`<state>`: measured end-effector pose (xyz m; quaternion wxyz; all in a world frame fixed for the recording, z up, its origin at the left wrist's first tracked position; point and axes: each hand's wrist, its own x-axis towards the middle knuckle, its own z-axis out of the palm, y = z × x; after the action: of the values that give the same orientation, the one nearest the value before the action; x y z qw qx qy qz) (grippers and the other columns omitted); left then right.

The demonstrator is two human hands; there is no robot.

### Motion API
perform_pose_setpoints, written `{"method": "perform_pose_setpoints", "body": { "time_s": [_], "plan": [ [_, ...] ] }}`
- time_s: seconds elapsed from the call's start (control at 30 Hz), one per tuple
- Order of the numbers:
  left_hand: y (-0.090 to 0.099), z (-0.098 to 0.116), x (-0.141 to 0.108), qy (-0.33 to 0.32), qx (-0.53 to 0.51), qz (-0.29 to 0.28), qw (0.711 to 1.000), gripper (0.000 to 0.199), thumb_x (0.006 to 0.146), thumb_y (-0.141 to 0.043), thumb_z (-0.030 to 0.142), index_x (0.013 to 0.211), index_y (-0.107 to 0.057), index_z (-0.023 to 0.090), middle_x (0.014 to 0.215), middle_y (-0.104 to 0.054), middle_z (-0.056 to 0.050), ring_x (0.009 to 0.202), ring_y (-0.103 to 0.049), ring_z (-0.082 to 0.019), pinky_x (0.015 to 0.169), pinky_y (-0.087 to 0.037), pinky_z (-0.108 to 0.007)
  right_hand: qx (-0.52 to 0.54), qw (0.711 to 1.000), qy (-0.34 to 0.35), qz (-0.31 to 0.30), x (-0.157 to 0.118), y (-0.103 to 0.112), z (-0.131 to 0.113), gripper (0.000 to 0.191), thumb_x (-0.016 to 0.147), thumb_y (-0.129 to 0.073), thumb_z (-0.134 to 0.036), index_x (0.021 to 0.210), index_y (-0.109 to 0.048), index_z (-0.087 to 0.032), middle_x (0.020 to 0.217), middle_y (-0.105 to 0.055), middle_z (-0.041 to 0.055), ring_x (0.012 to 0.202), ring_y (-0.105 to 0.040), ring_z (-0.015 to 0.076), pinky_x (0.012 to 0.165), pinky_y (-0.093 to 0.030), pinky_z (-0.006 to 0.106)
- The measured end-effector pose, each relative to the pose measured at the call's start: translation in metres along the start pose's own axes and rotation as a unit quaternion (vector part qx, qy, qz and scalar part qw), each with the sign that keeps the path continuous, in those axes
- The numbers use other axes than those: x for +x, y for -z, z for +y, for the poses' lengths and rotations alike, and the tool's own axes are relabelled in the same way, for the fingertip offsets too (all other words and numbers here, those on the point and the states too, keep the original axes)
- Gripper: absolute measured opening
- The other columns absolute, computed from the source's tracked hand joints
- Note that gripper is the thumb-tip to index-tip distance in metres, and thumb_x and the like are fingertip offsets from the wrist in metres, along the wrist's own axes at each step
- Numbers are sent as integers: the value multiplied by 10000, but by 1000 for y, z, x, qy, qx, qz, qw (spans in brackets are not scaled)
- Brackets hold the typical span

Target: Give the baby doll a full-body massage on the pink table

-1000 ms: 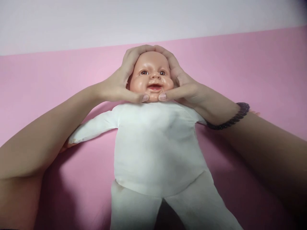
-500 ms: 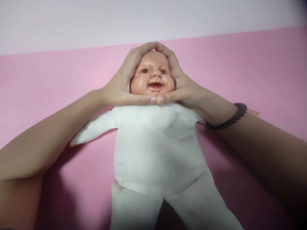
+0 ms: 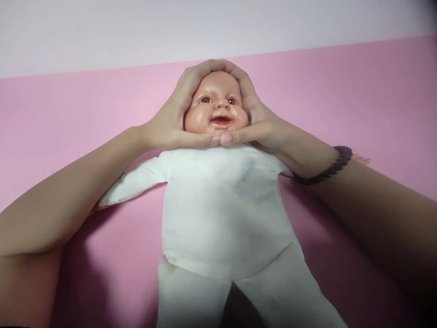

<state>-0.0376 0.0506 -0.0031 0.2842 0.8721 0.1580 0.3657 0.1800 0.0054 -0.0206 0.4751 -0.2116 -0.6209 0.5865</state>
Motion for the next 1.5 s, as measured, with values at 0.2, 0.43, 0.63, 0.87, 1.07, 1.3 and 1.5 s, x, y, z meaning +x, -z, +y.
{"method": "perform_pose_setpoints", "body": {
  "time_s": [0.2, 0.43, 0.63, 0.87, 1.07, 1.3, 1.5],
  "plan": [
    [0, -1, 0, 9, 3, 0, 1000, 926, 619, -921, 588, 1446, -524, 458, 1571, -469, -34, 1505, -380, -403, 1156, -462, -625, -6, 1000, -7, 5, -1, -2, -2, 888, 604, -994, -273, 1362, -561, -438, 1620, -454, -67, 1546, -390, 288, 1229, -492, 507],
    [1, -4, 0, 0, -6, -7, 1000, 916, 631, -914, 585, 1448, -520, 463, 1577, -461, -34, 1506, -380, -412, 1125, -484, -628, -11, 1000, -23, 13, -2, -4, -4, 871, 613, -982, -263, 1349, -561, -462, 1606, -471, -81, 1525, -421, 294, 1190, -531, 531],
    [2, -4, 0, -3, -8, -6, 1000, 904, 656, -899, 610, 1456, -525, 418, 1578, -458, -33, 1508, -356, -413, 1165, -442, -624, 7, 999, -24, 24, -2, -3, -4, 921, 589, -1003, -250, 1377, -556, -419, 1613, -478, -43, 1516, -435, 321, 1177, -538, 527],
    [1, -2, 0, 6, -10, -1, 1000, 864, 657, -879, 641, 1422, -536, 429, 1569, -468, -30, 1504, -373, -399, 1165, -450, -616, 7, 999, -31, 28, -2, -6, -7, 873, 602, -960, -220, 1359, -575, -423, 1605, -489, -62, 1506, -449, 320, 1144, -565, 506],
    [2, 1, 1, 14, -11, -3, 1000, 852, 658, -854, 669, 1409, -551, 401, 1561, -476, -55, 1499, -386, -415, 1140, -473, -618, 0, 999, -33, 41, -2, -7, -8, 824, 602, -904, -213, 1331, -590, -433, 1585, -512, -80, 1508, -453, 322, 1142, -566, 505],
    [3, -3, 0, 9, 2, -5, 1000, 871, 672, -846, 685, 1439, -537, 412, 1573, -463, -49, 1513, -368, -395, 1174, -450, -602, 11, 999, -34, 24, -5, -10, -9, 810, 638, -882, -224, 1353, -564, -432, 1648, -430, -85, 1518, -435, 299, 1180, -535, 505],
    [1, -5, -1, -42, 26, -4, 999, 915, 681, -872, 657, 1480, -495, 423, 1567, -454, -64, 1503, -390, -405, 1178, -453, -618, -21, 1000, -16, 5, -4, -5, -7, 887, 612, -978, -285, 1370, -545, -442, 1665, -386, -86, 1564, -361, 305, 1194, -527, 491]
  ]
}}
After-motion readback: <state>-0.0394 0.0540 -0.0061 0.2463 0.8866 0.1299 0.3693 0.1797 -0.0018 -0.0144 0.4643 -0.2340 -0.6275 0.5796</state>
